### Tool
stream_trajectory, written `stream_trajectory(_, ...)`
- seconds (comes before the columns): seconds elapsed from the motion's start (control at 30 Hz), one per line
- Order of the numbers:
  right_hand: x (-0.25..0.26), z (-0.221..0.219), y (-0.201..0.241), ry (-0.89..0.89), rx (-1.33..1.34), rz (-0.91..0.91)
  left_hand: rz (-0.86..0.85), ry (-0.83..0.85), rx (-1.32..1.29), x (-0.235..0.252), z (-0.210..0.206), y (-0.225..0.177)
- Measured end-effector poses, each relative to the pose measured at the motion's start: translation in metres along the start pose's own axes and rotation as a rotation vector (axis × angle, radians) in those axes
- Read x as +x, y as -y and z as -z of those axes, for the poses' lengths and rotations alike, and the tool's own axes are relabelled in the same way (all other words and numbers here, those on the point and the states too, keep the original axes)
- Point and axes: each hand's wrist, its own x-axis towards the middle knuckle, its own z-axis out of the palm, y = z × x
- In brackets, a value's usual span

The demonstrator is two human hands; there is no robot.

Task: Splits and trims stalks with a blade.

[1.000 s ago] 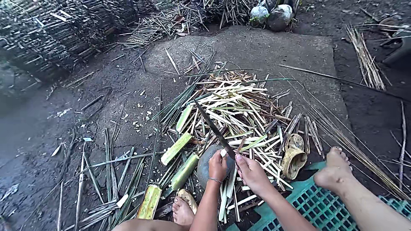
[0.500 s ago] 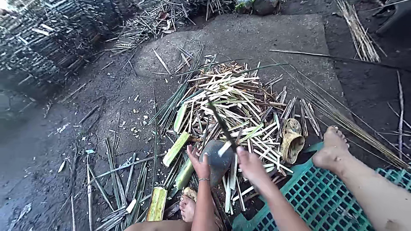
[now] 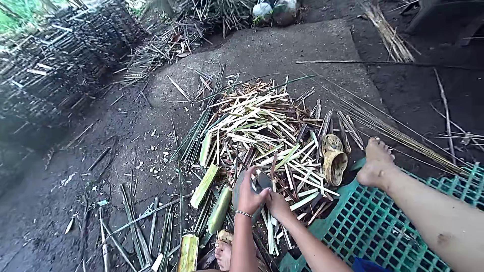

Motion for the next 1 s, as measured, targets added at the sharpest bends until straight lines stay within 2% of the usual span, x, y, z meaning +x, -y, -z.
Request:
stream_trajectory(0.1,-0.012,0.006,0.005,0.023,-0.032,-0.015,0.005,-0.227,-0.091,-0.007,-0.017,0.003)
stream_trajectory(0.17,-0.031,0.018,0.015,0.0,-0.08,-0.006,-0.127,-0.305,-0.228,-0.007,-0.013,-0.005)
stream_trajectory(0.23,-0.043,0.017,0.015,-0.019,-0.089,-0.002,-0.18,-0.276,-0.269,-0.01,-0.01,-0.011)
stream_trajectory(0.3,-0.031,-0.001,-0.002,-0.002,-0.048,-0.041,-0.027,-0.152,-0.155,-0.015,-0.013,0.001)
stream_trajectory(0.37,-0.011,-0.013,-0.019,0.021,-0.031,-0.089,0.149,-0.056,-0.156,-0.016,-0.022,0.02)
stream_trajectory(0.5,-0.002,-0.016,-0.023,0.041,-0.009,-0.097,0.203,-0.1,-0.172,-0.015,-0.03,0.019)
stream_trajectory(0.6,0.012,-0.005,-0.009,0.071,-0.067,-0.12,0.168,-0.065,-0.095,-0.007,-0.034,0.014)
stream_trajectory(0.67,0.019,-0.006,-0.003,0.116,-0.071,-0.125,0.157,-0.144,-0.135,-0.01,-0.03,0.017)
stream_trajectory(0.87,0.01,-0.007,-0.037,0.088,0.057,-0.09,0.06,-0.702,-0.432,-0.009,-0.013,0.016)
stream_trajectory(0.93,-0.002,-0.005,-0.045,0.027,0.111,-0.127,0.066,-0.765,-0.451,-0.008,-0.009,0.013)
stream_trajectory(1.0,-0.01,-0.006,-0.051,-0.051,0.183,-0.18,0.116,-0.743,-0.421,-0.009,-0.009,0.018)
